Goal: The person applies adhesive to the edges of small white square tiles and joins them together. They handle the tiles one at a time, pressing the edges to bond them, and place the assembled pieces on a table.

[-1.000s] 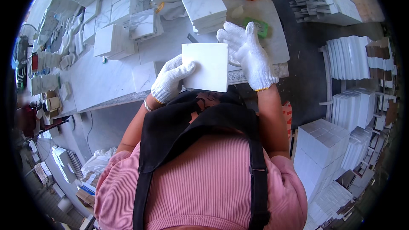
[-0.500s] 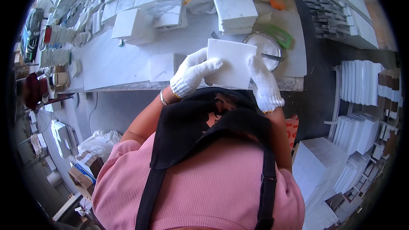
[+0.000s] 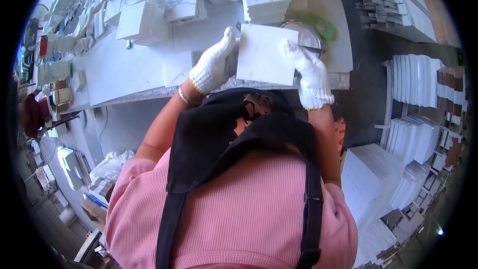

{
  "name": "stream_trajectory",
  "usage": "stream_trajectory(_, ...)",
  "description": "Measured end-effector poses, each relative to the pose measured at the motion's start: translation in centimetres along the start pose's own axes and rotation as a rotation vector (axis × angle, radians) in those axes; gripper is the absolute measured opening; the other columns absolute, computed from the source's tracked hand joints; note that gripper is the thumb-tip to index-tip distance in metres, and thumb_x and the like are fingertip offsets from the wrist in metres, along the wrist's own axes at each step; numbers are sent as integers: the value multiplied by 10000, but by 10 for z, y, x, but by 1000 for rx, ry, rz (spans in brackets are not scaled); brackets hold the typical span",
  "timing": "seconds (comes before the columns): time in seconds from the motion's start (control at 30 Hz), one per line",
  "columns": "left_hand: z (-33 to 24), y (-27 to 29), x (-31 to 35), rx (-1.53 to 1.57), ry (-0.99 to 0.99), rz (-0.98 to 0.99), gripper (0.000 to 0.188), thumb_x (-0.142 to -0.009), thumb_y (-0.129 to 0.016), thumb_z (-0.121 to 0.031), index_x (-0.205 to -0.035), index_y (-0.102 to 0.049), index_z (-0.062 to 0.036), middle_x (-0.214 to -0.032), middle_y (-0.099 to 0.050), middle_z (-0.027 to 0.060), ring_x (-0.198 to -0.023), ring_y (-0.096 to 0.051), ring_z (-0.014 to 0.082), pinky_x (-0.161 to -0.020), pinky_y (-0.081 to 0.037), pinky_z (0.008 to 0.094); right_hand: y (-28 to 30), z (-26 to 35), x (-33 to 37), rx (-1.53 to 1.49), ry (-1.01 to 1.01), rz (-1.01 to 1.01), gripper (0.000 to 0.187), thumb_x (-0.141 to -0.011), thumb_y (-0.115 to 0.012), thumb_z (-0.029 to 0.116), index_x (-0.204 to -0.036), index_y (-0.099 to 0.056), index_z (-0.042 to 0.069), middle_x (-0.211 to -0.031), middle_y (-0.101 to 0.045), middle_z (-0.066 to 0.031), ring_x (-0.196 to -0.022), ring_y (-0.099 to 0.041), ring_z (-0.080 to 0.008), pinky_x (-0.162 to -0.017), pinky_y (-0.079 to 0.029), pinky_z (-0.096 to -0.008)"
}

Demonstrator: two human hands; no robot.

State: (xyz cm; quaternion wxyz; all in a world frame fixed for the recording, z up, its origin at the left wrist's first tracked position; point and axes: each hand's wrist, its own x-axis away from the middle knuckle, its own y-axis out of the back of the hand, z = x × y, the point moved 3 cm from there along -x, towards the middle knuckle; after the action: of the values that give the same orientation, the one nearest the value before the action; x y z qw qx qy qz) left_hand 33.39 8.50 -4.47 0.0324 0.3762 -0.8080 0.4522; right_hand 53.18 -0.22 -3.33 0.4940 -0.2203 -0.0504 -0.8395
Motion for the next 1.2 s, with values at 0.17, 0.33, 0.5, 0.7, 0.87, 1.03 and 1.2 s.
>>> stream_trajectory(0.17, -1, -6, -15, 138, -21, -27, 315, -972, -590, -378, -1096, -645, -93, -987, -649, -34, -874, -592, 62, -775, -468, 183, -6, 14, 1, -179, -8, 24, 359, -896, -684, 156, -1208, -644, -18, -1112, -676, -68, -1031, -620, -148, -947, -453, -279)
stream_trajectory(0.33, -8, -20, -13, 148, -18, 63, 303, -977, -590, -349, -1109, -642, -82, -1000, -652, -35, -888, -587, 67, -798, -463, 190, -3, 16, 1, -209, 57, 55, 407, -896, -684, 187, -1224, -619, -45, -1155, -655, -90, -1070, -603, -166, -958, -442, -296)
stream_trajectory(0.5, -7, -11, -13, 87, 9, 116, 277, -999, -555, -329, -1105, -631, -84, -965, -636, -59, -813, -570, 24, -712, -457, 148, 0, 14, -2, -170, 70, 43, 417, -900, -684, 210, -1221, -620, -48, -1160, -650, -93, -1064, -604, -169, -952, -446, -307)
stream_trajectory(0.7, 8, 10, -19, -117, -57, 184, 359, -973, -578, -357, -1155, -620, -50, -964, -654, -4, -776, -590, 67, -660, -486, 226, 6, 15, -7, -170, 131, 23, 395, -911, -659, 192, -1215, -621, -56, -1133, -662, -98, -1030, -619, -163, -927, -464, -298)
stream_trajectory(0.87, 4, -6, -4, -357, 8, 321, 445, -884, -702, -240, -1252, -585, -18, -1079, -671, 61, -848, -616, 127, -770, -503, 263, 6, 27, -9, -144, 166, -40, 371, -917, -624, 150, -1224, -614, -59, -1127, -675, -102, -1022, -635, -161, -923, -476, -283)
stream_trajectory(1.03, -7, 2, -10, -314, -49, 411, 656, -901, -655, -420, -1370, -471, 0, -1148, -653, 92, -1001, -611, 168, -836, -505, 301, 2, 39, -7, -251, 100, 17, 343, -881, -685, 140, -1175, -654, -32, -1101, -691, -95, -997, -654, -156, -905, -493, -276)
stream_trajectory(1.2, -21, -5, -32, -150, -28, 245, 751, -914, -547, -583, -1384, -461, -4, -1230, -608, 88, -1019, -601, 164, -822, -504, 316, -2, 29, -13, -161, 92, 65, 327, -910, -669, 164, -1181, -659, -19, -1097, -693, -85, -993, -640, -123, -872, -501, -264)
